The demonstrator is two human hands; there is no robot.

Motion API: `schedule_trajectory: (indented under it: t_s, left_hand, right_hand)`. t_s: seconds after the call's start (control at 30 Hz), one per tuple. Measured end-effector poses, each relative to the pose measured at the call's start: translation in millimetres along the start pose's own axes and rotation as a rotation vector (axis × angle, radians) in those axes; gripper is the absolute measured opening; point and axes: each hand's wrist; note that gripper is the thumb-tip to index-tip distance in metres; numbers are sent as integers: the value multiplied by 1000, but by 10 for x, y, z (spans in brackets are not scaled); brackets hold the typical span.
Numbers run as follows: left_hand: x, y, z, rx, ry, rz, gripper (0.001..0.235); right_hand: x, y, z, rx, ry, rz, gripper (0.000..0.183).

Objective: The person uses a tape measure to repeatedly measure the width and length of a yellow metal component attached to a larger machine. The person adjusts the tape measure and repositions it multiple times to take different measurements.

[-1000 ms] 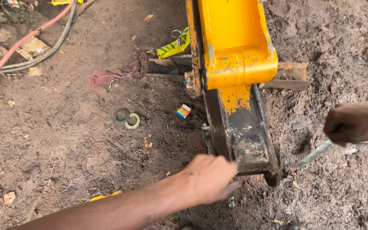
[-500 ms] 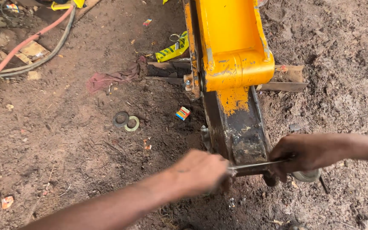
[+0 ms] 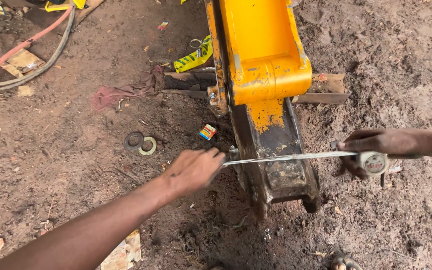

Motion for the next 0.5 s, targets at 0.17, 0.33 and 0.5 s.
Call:
schedule_trajectory:
  t_s: [0.17,0.33,0.5]
  left_hand:
    - [-1,-86,-97,152,-54,-205,35]
    - [-144,11,-245,152,-190,-611,44]
    - [-249,-123,-107,609,634,-167,66]
  right_hand:
    - [35,212,-417,-72,157,88,38]
    - [507,413,-607,-154,-111,-26,25]
    - [509,716,-627,-60,-28,-13,25]
Point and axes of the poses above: each hand's wrist, its own x-axis away from the middle knuckle, its own y-axis out of the back of the hand, z = x × y, and after that the axes turned 9 degrees about -z, right-handed
